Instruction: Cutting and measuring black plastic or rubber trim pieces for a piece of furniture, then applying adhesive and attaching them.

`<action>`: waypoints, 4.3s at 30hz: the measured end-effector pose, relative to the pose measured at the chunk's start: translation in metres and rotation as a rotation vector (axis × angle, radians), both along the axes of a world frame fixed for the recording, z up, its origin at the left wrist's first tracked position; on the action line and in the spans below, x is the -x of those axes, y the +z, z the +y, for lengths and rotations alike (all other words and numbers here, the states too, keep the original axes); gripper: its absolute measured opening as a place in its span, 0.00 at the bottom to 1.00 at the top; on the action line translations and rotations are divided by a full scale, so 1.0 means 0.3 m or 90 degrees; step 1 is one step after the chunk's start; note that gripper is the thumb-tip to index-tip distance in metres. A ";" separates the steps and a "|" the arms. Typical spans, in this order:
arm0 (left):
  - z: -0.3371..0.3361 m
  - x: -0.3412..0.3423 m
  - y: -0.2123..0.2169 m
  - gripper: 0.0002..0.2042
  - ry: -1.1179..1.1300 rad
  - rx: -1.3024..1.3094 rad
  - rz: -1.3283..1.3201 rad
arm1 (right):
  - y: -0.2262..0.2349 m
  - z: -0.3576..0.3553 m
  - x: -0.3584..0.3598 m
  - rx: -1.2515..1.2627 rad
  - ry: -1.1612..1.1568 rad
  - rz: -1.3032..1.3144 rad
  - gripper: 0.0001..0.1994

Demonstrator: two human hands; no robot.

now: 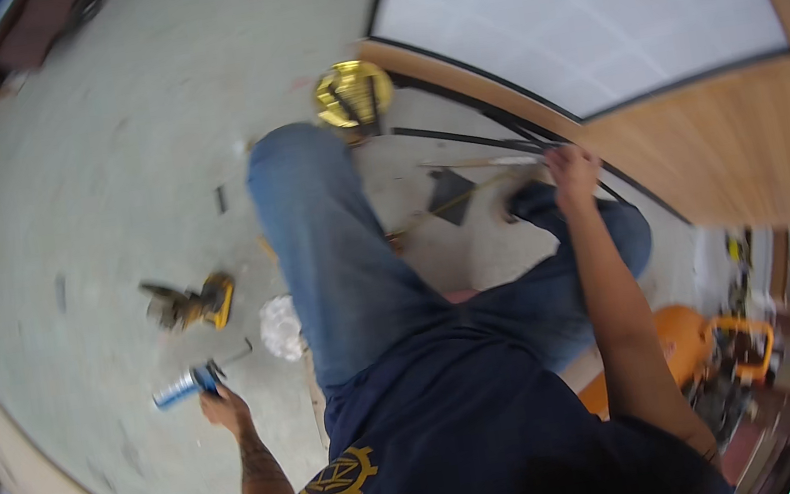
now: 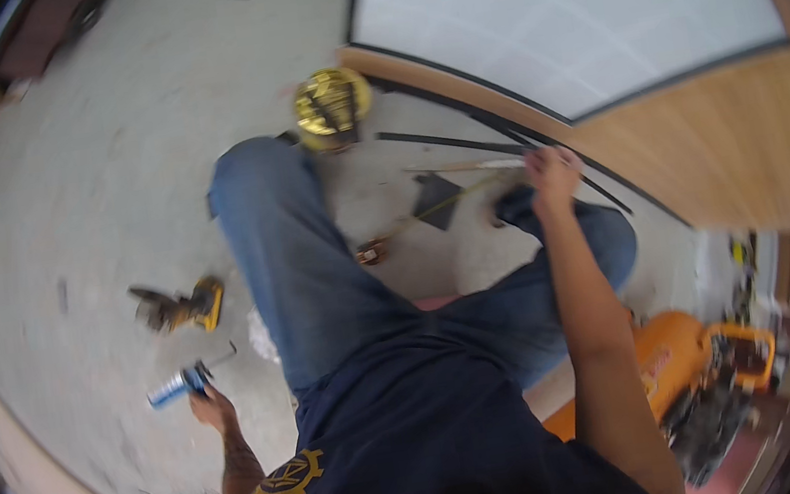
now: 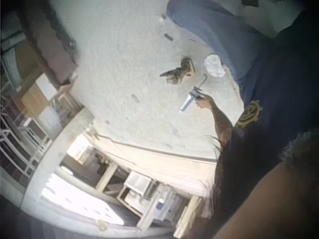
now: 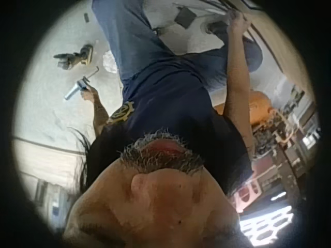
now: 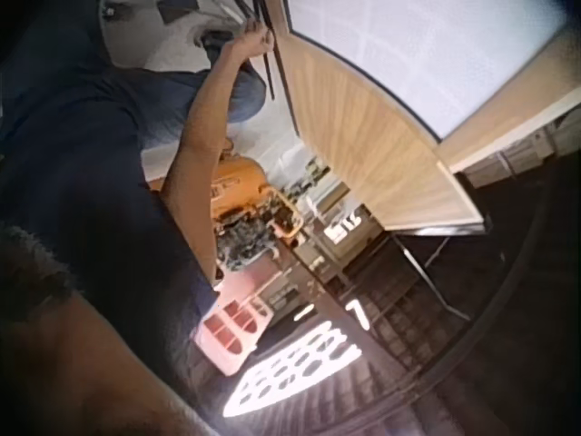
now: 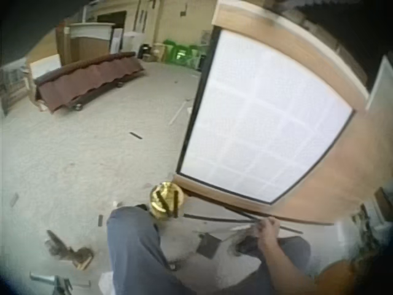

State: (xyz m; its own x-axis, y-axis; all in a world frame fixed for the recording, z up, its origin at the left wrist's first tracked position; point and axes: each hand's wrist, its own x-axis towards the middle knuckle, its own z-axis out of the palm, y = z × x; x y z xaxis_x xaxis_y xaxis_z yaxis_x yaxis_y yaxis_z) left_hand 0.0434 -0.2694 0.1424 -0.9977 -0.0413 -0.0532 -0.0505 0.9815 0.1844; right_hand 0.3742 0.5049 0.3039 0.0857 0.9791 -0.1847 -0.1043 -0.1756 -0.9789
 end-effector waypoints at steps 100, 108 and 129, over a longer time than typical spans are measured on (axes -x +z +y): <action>1.381 0.197 0.964 0.31 -0.448 -0.362 0.230 | -0.079 0.527 0.340 -0.275 -0.393 -0.231 0.13; 1.383 0.197 0.964 0.30 -0.452 -0.358 0.222 | -0.091 0.542 0.340 -0.275 -0.405 -0.236 0.12; 1.397 0.196 0.959 0.32 -0.455 -0.365 0.228 | -0.117 0.546 0.345 -0.275 -0.442 -0.180 0.11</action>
State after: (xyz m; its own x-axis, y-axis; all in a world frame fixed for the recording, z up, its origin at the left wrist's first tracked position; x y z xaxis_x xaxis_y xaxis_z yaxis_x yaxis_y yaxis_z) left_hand -0.0154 0.1495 0.4302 -0.7386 0.5162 0.4336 0.6722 0.5160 0.5309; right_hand 0.2706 0.6688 0.2690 0.6770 0.6671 0.3109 0.2084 0.2314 -0.9503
